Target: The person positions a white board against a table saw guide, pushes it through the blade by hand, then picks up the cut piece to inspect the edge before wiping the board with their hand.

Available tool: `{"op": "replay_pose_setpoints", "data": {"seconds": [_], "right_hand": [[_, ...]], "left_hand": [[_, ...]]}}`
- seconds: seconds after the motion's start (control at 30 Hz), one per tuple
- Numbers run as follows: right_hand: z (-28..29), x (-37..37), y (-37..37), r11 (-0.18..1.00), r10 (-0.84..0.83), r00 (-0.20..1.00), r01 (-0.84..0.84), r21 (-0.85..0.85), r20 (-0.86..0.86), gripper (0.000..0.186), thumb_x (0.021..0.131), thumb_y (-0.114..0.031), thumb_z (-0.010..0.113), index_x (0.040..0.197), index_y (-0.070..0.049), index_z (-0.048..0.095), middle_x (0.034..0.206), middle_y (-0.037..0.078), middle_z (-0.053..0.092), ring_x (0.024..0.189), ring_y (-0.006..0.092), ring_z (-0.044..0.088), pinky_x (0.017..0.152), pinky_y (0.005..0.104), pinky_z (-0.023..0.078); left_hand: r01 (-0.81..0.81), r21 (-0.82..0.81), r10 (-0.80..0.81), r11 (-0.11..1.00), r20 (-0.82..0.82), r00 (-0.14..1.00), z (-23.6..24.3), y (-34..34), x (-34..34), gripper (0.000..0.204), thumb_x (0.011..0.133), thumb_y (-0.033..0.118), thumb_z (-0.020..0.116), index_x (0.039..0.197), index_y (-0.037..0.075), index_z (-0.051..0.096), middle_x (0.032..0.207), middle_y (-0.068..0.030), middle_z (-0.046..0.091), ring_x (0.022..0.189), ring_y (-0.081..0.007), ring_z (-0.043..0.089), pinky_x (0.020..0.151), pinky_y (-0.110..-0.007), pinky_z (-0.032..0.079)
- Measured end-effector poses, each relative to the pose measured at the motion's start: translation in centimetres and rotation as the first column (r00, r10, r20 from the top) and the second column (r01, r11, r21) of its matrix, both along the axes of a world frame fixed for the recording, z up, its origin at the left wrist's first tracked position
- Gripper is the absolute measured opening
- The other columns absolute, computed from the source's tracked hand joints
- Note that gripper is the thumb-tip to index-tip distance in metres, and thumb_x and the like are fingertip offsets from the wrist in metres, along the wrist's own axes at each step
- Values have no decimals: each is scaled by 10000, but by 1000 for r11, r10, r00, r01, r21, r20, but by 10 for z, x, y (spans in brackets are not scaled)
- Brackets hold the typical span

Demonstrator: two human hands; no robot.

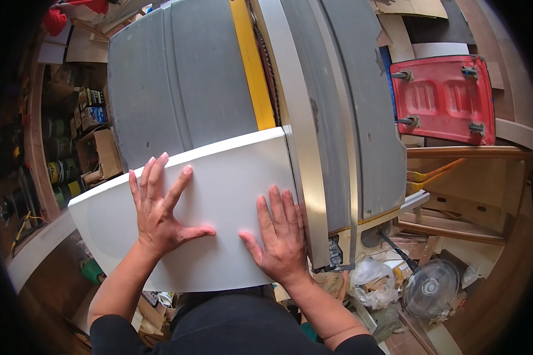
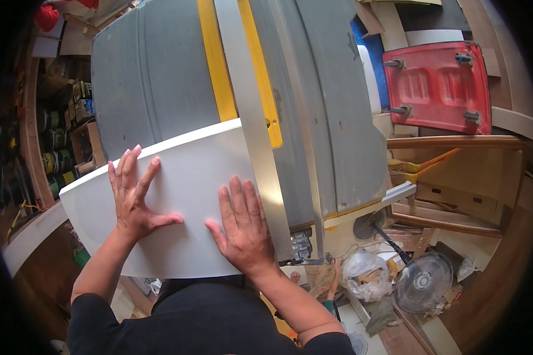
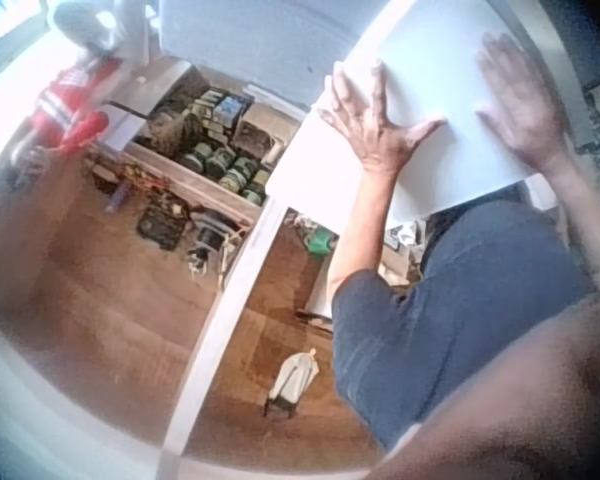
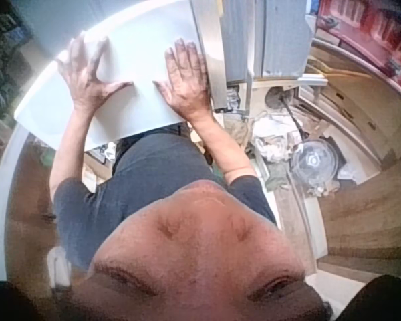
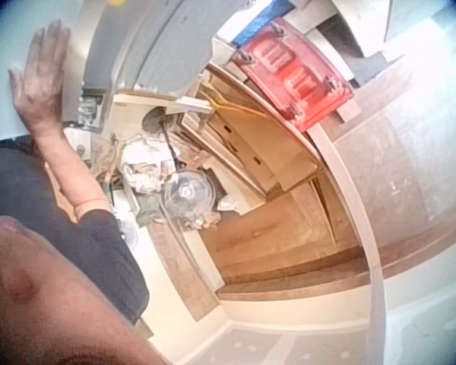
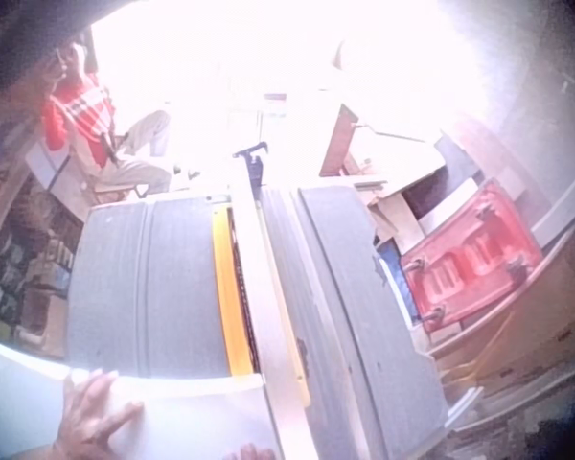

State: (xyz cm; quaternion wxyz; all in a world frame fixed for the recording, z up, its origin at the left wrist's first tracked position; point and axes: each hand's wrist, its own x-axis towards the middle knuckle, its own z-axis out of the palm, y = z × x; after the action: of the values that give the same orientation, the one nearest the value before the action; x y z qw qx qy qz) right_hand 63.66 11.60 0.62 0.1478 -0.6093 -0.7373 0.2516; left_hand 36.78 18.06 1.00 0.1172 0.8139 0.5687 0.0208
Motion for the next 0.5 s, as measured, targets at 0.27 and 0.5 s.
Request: {"op": "replay_pose_setpoints", "data": {"seconds": [0.27, 0.5], "right_hand": [[2, -1, 3, 999, 24, 1000, -24, 34, 15, 769, 948, -335, 771, 1554, 41, 482, 1681, 250, 363, 1572, 442, 313, 1276, 512, 303], [2, -3, 3, 998, 29, 999, -30, 53, 15, 756, 955, -334, 757, 1549, 47, 486, 1687, 255, 348, 1583, 444, 282, 1282, 512, 292]], "left_hand": [[-388, 302, 328, 871, 230, 916, -26, -2, -134, 954, 873, 661, 764, 1599, 112, 475, 1646, -152, 431, 1544, -352, 352, 1270, -477, 262], [-934, -311, 983, 175, 114, 146, -13, -118, -269, 1009, 902, 732, 704, 1616, 82, 412, 1556, -192, 517, 1431, -343, 498, 1175, -476, 396]]}}
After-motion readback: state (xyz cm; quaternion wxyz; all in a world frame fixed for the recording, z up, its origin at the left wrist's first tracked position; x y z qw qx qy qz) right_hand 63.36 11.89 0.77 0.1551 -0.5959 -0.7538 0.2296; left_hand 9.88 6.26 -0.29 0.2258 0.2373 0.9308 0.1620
